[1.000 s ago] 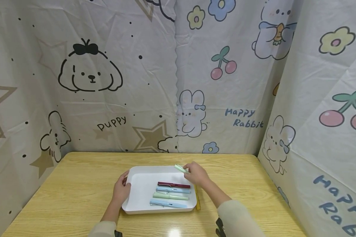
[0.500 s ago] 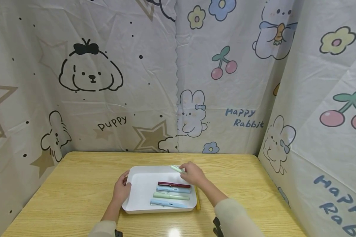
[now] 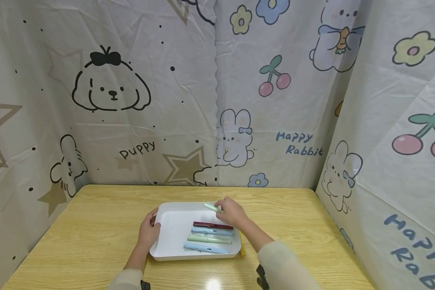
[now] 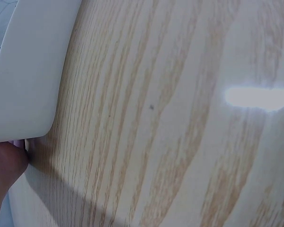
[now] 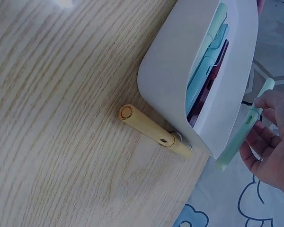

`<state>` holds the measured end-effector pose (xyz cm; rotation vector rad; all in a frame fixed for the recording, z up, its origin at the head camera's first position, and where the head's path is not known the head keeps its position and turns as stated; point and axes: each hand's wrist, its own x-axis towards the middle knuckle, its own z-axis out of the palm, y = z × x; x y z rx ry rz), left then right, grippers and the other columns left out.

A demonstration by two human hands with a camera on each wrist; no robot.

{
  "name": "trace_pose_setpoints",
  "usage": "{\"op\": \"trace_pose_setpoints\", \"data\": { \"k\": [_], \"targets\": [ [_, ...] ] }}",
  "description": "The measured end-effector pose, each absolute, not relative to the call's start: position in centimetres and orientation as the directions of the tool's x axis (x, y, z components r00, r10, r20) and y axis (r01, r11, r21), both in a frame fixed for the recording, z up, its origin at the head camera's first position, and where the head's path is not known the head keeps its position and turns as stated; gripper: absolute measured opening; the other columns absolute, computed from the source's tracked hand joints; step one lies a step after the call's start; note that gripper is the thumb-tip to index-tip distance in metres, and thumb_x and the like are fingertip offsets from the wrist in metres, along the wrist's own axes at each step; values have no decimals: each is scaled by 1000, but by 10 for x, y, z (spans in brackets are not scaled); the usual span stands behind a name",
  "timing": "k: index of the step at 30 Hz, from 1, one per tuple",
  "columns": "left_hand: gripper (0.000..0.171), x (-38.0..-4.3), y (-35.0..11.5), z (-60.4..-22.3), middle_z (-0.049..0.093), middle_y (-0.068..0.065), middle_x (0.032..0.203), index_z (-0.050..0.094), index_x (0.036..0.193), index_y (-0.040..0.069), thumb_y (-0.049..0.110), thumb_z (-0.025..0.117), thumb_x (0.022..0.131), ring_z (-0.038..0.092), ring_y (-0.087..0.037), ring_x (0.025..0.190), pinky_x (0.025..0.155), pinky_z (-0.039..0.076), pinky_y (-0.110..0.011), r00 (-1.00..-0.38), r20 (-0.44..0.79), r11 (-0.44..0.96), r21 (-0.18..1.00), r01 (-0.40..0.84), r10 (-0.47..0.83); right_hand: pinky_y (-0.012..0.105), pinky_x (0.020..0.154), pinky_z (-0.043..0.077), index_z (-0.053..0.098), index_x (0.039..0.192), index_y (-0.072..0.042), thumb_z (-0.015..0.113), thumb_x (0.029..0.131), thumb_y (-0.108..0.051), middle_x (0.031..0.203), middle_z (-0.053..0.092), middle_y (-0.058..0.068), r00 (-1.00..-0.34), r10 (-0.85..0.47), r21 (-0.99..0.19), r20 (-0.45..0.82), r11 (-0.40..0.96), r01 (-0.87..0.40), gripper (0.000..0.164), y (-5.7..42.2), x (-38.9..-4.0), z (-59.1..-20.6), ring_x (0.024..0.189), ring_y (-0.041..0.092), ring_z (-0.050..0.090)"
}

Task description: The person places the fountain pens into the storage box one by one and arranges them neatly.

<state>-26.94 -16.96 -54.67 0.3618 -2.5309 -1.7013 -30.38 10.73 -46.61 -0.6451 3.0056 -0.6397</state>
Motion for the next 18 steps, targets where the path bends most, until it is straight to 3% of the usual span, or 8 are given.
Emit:
{"op": "trace_pose_setpoints", "data": {
  "k": [18],
  "targets": [
    [56,-267,-169,-544,43,-27,134,28,146,6,-2,35,91,47,-36,119,98,45,-47,-970,-81,342,926,-158,-230,25,60,43,69,109,-10,62,82,-17,89,58,3,-908,-417,-346,32,848,-401,28,95,-303,-468,73,11,50]
  ]
}}
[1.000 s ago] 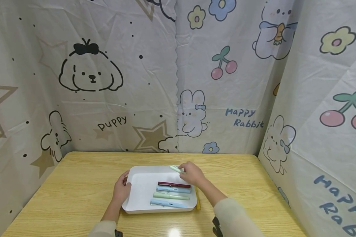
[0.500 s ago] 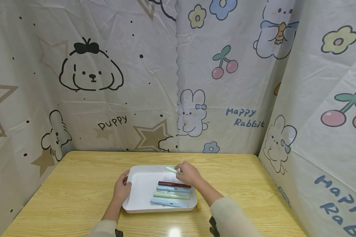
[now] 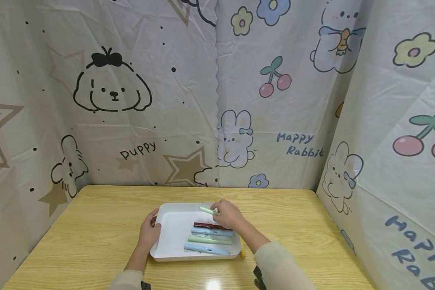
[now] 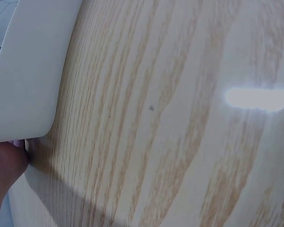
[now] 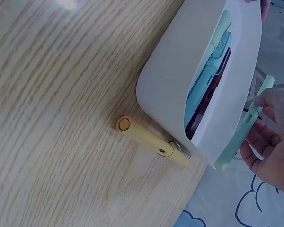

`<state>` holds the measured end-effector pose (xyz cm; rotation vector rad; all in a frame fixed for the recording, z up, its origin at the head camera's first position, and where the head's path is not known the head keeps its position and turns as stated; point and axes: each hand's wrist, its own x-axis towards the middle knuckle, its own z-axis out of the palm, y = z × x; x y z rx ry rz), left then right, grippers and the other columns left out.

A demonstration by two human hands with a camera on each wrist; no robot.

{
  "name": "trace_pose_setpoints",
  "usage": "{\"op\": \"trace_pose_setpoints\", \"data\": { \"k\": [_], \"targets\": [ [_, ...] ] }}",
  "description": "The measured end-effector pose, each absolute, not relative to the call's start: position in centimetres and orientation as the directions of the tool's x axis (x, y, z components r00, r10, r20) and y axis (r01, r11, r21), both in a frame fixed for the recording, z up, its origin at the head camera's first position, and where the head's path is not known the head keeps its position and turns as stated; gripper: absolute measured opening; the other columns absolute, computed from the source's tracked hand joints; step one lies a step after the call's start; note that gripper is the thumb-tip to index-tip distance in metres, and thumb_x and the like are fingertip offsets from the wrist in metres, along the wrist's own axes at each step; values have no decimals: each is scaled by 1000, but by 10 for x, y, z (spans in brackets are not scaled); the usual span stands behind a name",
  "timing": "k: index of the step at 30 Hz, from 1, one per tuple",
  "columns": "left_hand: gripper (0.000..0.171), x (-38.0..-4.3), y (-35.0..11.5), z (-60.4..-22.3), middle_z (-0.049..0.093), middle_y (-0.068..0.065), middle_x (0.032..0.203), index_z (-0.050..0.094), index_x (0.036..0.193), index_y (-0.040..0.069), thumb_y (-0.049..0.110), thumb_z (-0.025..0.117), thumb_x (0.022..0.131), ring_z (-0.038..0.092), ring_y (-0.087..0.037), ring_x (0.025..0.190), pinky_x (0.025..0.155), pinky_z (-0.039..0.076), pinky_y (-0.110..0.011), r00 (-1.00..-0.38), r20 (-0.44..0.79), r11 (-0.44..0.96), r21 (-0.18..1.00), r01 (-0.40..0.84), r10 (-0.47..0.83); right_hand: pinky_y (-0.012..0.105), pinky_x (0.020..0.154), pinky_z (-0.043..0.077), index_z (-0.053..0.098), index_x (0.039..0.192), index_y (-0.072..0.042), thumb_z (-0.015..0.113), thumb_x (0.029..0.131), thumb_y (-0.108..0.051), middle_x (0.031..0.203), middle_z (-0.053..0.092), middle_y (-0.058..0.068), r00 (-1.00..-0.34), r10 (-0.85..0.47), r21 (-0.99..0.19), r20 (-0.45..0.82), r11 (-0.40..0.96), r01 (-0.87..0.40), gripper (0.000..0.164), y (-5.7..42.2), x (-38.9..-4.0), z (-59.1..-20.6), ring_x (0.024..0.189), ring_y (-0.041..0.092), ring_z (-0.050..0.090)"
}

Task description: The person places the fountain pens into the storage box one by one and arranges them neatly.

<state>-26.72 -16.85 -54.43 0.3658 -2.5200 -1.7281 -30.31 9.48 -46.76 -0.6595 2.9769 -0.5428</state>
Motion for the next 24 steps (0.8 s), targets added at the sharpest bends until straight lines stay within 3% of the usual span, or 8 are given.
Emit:
{"op": "trace_pose_setpoints", "data": {
  "k": [24],
  "targets": [
    [56,-267,-168,-544,44,-27,133,28,146,6,-2,35,91,47,-36,118,98,45,-47,-970,-72,352,923,-153,-233,24,62,45,69,107,-12,63,82,-17,92,62,4,-886,-459,-301,67,837,-457,27,86,-300,-476,77,13,55]
  ]
}}
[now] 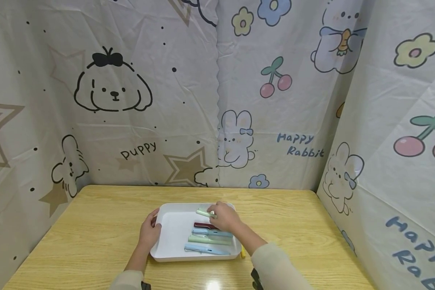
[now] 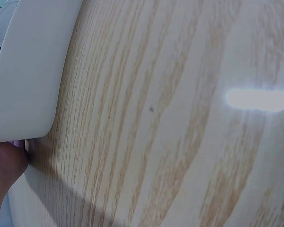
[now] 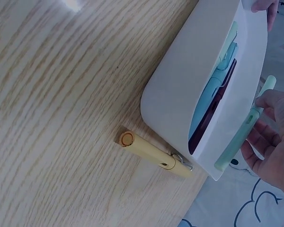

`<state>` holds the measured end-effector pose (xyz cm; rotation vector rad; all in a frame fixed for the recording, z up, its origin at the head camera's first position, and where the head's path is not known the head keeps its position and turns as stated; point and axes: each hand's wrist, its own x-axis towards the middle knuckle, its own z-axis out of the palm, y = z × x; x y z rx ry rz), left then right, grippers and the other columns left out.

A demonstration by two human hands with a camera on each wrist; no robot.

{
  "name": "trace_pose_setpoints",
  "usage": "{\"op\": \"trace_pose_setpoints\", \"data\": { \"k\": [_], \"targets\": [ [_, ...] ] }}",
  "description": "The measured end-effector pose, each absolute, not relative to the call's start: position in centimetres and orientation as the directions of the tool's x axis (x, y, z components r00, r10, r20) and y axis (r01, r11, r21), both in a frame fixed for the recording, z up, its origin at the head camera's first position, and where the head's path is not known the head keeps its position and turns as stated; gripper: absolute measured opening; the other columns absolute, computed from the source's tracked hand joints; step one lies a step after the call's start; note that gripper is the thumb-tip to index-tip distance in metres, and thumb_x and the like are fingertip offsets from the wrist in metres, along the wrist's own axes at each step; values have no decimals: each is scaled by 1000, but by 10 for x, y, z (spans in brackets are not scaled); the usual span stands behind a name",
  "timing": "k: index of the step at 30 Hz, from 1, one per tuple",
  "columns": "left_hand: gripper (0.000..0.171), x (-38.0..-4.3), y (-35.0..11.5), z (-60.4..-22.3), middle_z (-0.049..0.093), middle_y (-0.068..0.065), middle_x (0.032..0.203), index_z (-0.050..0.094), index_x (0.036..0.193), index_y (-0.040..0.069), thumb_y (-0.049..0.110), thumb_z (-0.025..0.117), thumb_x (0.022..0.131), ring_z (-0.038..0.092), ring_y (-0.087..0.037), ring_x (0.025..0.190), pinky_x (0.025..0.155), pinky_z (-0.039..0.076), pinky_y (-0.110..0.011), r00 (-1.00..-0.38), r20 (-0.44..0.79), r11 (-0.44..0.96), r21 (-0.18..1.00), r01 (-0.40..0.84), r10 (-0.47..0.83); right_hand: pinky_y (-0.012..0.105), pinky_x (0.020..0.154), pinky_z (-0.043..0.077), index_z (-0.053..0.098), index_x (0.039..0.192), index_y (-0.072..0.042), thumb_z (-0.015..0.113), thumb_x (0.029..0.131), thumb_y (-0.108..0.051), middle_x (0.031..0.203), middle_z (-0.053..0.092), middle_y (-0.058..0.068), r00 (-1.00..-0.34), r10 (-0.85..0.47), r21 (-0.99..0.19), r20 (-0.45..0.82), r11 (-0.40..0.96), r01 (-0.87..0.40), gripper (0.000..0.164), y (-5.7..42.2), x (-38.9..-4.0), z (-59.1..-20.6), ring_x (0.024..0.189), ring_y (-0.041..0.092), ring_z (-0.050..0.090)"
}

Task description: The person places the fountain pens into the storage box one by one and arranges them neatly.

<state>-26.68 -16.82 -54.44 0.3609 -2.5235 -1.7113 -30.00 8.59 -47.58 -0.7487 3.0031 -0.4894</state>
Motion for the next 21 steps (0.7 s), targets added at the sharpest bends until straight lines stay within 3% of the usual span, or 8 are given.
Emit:
{"op": "trace_pose_setpoints", "data": {
  "k": [21],
  "targets": [
    [56,-270,-170,-549,45,-26,133,29,145,7,-2,36,91,48,-35,117,97,46,-46,-969,-77,343,926,-158,-236,26,63,47,68,109,-13,64,85,-18,95,62,4,-884,-463,-257,59,849,-462,25,86,-301,-489,80,15,56]
  ]
}}
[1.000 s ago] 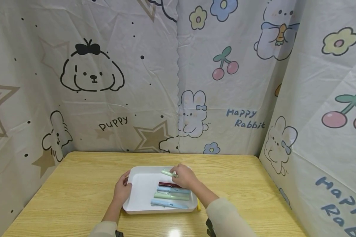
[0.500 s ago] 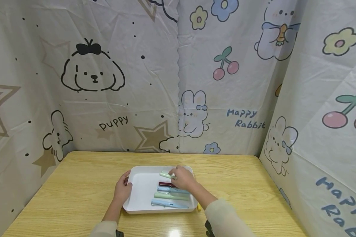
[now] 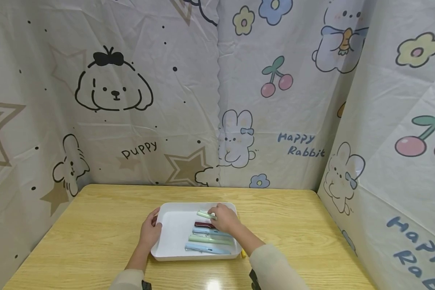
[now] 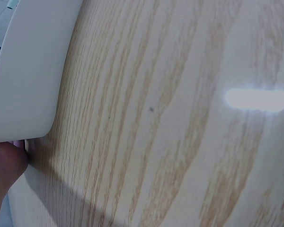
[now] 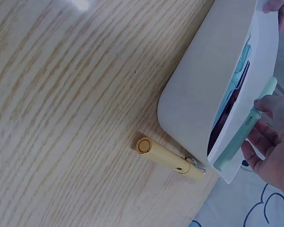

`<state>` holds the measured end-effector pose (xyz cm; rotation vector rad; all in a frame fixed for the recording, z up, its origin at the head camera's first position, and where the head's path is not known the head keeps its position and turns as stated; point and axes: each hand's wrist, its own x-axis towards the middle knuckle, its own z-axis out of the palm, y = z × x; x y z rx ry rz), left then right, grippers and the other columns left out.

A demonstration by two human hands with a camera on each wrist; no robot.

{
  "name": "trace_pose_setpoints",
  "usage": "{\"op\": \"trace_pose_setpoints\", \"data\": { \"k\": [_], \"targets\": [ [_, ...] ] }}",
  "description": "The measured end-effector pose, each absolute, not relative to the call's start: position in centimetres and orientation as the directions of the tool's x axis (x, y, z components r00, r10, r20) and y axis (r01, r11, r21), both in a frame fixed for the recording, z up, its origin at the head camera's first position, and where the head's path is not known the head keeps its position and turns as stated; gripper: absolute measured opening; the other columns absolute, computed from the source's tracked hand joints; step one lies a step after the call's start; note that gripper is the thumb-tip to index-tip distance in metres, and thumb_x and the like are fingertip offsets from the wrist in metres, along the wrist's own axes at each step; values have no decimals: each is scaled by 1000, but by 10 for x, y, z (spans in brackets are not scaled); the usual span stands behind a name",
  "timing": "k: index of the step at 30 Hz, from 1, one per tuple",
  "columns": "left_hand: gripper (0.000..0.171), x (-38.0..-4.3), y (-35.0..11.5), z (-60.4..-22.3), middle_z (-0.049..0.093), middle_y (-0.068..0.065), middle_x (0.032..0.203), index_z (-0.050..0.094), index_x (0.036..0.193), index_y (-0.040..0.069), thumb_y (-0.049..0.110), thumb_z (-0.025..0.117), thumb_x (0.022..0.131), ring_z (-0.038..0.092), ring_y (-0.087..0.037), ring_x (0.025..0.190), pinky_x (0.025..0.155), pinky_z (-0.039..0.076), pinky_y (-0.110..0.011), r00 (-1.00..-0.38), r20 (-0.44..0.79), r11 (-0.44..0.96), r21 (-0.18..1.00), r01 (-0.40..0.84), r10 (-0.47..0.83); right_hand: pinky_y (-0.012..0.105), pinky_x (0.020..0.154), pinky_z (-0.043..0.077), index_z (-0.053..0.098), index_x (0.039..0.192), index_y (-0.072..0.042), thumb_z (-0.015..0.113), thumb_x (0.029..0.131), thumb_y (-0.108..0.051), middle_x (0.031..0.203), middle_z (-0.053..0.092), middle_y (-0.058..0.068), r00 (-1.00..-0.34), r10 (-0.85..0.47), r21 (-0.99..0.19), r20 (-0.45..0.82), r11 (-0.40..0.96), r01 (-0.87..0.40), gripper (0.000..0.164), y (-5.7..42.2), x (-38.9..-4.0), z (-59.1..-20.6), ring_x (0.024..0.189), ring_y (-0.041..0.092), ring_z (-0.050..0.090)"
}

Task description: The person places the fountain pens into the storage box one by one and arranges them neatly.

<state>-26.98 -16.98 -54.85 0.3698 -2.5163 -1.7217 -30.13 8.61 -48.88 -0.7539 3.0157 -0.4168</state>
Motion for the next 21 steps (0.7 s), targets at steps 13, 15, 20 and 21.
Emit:
{"op": "trace_pose_setpoints", "data": {
  "k": [13,15,20,21],
  "targets": [
    [56,-272,-169,-548,46,-25,131,30,145,7,-2,36,90,48,-34,116,96,46,-45,-966,-77,336,928,-161,-248,25,61,45,68,109,-15,64,85,-18,91,60,3,-881,-469,-251,59,847,-468,24,87,-304,-495,78,14,55],
    [57,-271,-169,-548,45,-26,132,30,145,7,-2,36,90,48,-35,117,97,46,-46,-966,-77,336,928,-159,-246,25,61,46,68,110,-15,64,86,-18,92,60,3,-879,-473,-248,62,846,-472,25,87,-304,-495,79,14,55],
    [57,-271,-170,-549,44,-27,134,29,145,6,-2,36,89,47,-36,119,98,45,-47,-967,-79,333,929,-160,-243,24,61,45,68,110,-15,64,85,-17,92,60,2,-881,-469,-257,57,846,-467,25,85,-304,-496,78,13,55],
    [57,-271,-170,-549,44,-27,134,29,145,6,-3,36,89,47,-36,119,99,45,-46,-966,-80,332,929,-161,-244,24,61,44,68,110,-16,64,85,-17,91,60,2,-883,-467,-258,55,847,-464,25,85,-304,-497,78,13,54]
  ]
}}
